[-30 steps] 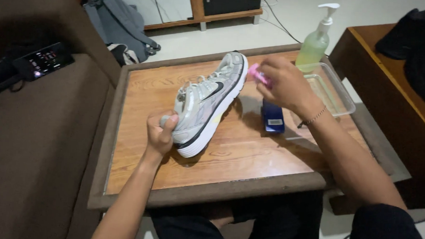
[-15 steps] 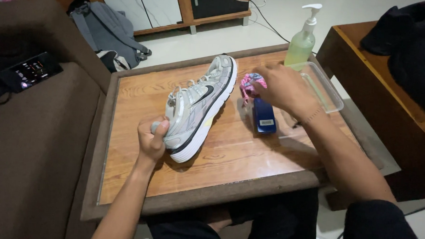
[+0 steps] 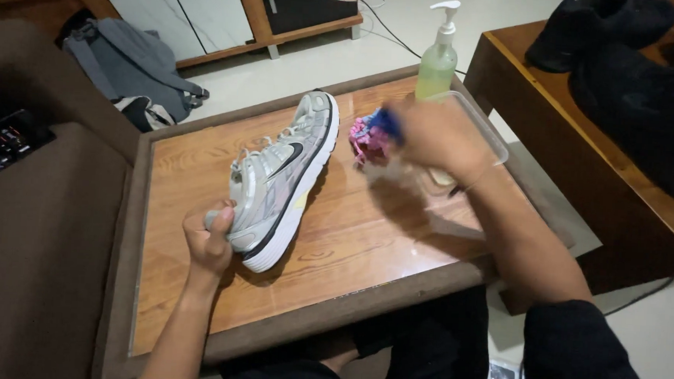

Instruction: The person cleans a white sneaker on a wooden table using a pink cloth and a blue eraser. They alternate between wiping the shoe with the cloth and scrubbing it with the eraser, focusing on the upper and side panels.

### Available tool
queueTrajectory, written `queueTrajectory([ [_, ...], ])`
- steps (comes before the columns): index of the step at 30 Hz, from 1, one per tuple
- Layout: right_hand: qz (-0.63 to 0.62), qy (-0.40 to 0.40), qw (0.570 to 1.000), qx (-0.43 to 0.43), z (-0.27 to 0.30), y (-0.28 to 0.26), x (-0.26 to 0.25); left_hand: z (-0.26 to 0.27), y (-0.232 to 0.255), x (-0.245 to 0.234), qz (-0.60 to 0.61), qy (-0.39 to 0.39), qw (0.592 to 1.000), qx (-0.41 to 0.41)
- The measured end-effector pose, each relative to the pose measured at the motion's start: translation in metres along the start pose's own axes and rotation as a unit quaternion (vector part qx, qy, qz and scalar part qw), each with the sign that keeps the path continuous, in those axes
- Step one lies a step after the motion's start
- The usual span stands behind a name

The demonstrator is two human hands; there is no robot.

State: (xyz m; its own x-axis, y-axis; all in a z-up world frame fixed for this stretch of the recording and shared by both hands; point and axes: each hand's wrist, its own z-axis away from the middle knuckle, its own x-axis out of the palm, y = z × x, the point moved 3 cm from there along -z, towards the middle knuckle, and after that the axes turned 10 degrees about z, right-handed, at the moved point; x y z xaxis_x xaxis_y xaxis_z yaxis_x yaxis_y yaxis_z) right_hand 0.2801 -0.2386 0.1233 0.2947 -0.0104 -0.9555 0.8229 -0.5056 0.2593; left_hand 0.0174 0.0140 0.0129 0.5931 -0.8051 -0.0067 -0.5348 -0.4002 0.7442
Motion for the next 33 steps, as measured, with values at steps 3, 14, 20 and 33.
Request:
queueTrajectory([
  [3, -0.024, 0.011, 0.995, 0.097, -0.007, 0.060, 0.030, 0.000, -0.002, -0.002, -0.010, 0.000, 1.000, -0.003],
  [14, -0.043, -0.111, 0.980, 0.160, -0.007, 0.079, 0.029, 0.004, -0.009, -0.006, -0.008, -0.003, 1.000, -0.008],
  [20, -0.027, -0.134, 0.978, 0.155, -0.009, 0.077, 0.035, 0.000, -0.001, -0.002, 0.001, -0.004, 1.000, -0.002],
  [33, -0.179, 0.045, 0.982, 0.032, -0.006, 0.041, -0.016, -0.007, 0.035, 0.018, 0.006, 0.012, 0.999, -0.035],
])
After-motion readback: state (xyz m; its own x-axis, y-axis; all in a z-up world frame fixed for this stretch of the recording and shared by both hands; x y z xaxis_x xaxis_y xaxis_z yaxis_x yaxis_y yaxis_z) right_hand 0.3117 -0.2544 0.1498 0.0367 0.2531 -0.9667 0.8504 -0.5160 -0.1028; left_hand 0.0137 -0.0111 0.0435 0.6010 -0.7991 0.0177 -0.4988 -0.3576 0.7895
